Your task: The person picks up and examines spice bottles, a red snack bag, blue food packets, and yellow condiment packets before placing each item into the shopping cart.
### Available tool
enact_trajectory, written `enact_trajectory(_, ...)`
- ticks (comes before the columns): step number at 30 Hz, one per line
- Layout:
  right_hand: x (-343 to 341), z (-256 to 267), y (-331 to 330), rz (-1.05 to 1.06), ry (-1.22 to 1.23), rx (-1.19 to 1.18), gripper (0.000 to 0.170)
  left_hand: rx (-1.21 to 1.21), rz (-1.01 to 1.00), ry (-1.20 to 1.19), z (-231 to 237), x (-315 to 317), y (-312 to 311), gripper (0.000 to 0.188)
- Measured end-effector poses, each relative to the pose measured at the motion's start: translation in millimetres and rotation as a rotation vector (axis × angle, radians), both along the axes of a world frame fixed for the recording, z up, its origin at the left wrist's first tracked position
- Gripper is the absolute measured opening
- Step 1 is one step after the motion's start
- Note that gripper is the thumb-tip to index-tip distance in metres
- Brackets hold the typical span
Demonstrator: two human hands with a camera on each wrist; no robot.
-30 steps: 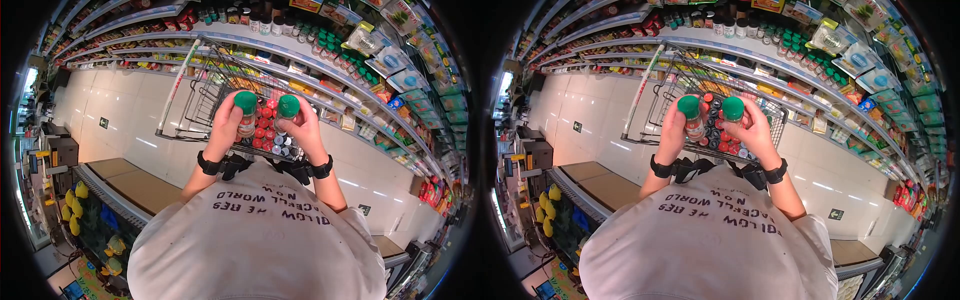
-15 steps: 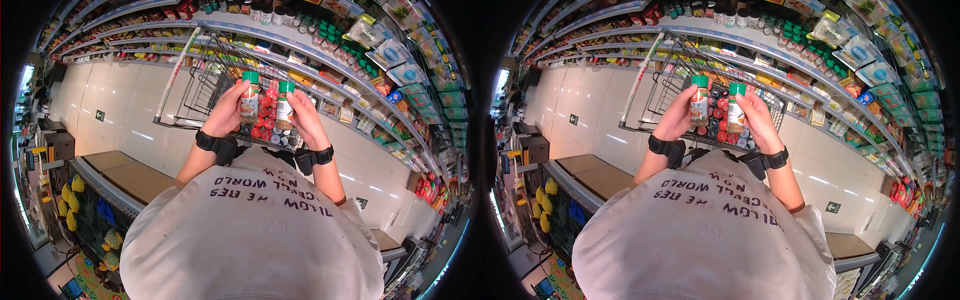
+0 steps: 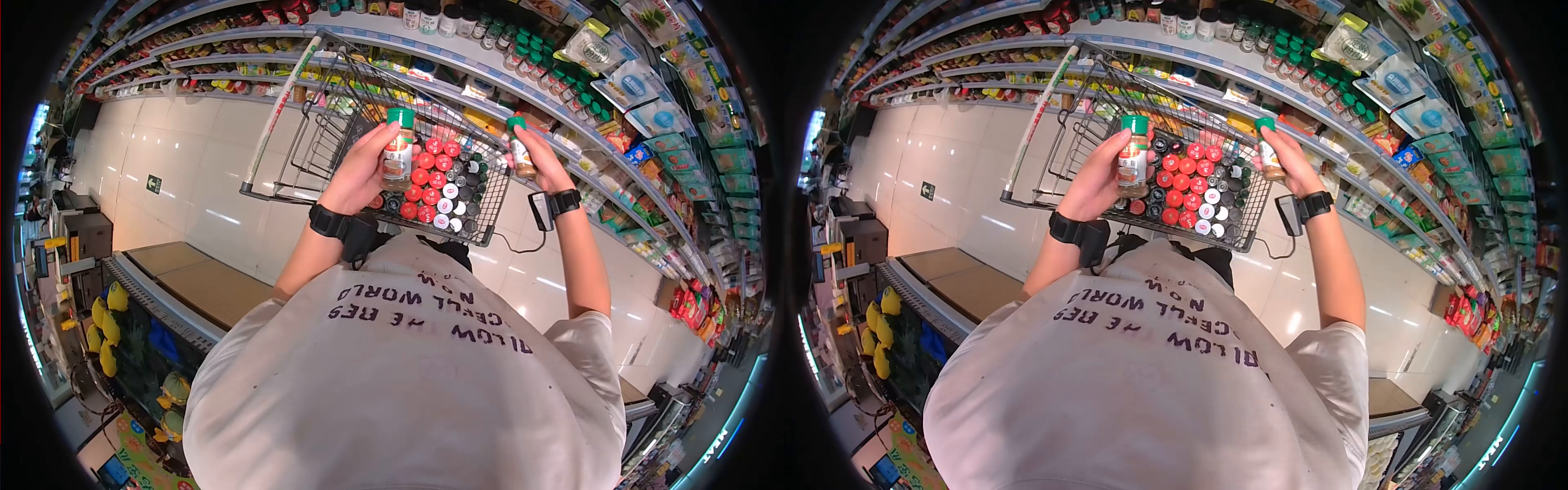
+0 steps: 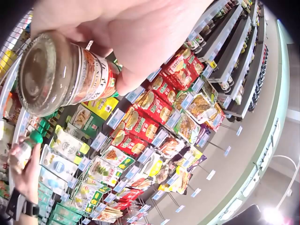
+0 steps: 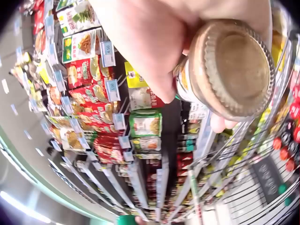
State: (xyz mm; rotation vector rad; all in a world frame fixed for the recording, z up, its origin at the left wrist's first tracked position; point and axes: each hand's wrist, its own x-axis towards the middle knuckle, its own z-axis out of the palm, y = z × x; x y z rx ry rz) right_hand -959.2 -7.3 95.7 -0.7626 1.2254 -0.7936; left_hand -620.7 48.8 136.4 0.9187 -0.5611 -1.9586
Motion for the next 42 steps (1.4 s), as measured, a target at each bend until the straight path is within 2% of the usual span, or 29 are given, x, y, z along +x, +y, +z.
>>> enact_trajectory(3, -47, -16, 12, 0.027, 0.101, -0.010, 0.035, -0.007, -0.028, 0.027, -11, 16, 3, 0.035)
enact_trajectory(6, -85, -2, 40, -0.026, 0.178, 0.043, 0.030, 0.013, 0.076, 0.007, -18, 25, 5, 0.036)
enact_trajectory(11, -163, 34, 97, -0.046, 0.331, 0.075, 0.034, 0.019, 0.091, -0.036, -14, 37, 8, 0.035)
enact_trajectory(13, -152, 59, 113, -0.104, 0.332, 0.004, 0.037, 0.050, 0.095, -0.061, -13, 37, 5, 0.033)
enact_trajectory(15, -102, 83, 121, -0.236, 0.294, -0.040, 0.039, 0.033, 0.047, -0.027, -16, 35, 0, 0.032)
enact_trajectory(19, -28, 70, 108, -0.103, 0.171, -0.165, 0.039, -0.034, -0.041, 0.020, -2, 18, -13, 0.028)
enact_trajectory(22, 23, 59, 85, -0.016, 0.039, -0.263, 0.035, -0.100, -0.114, -0.098, 21, -2, -19, 0.031)
enact_trajectory(25, 60, 55, 70, -0.057, -0.069, -0.326, 0.033, -0.132, -0.252, -0.066, 25, -7, -24, 0.031)
enact_trajectory(29, 93, 61, 64, -0.187, -0.233, -0.297, 0.029, -0.125, -0.189, -0.042, 24, -17, -23, 0.031)
enact_trajectory(31, 100, 60, 63, -0.205, -0.443, -0.264, 0.027, -0.146, -0.158, -0.029, 23, -16, -24, 0.034)
enact_trajectory(33, 104, 59, 64, -0.205, -0.454, -0.227, 0.026, -0.136, -0.052, -0.036, 25, -13, -22, 0.038)
enact_trajectory(37, 116, 60, 66, -0.207, -0.508, -0.149, 0.033, -0.138, 0.010, 0.002, 15, -8, -14, 0.043)
enact_trajectory(42, 129, 58, 68, -0.148, -0.533, -0.048, 0.041, -0.058, 0.097, 0.018, 21, -8, -2, 0.035)
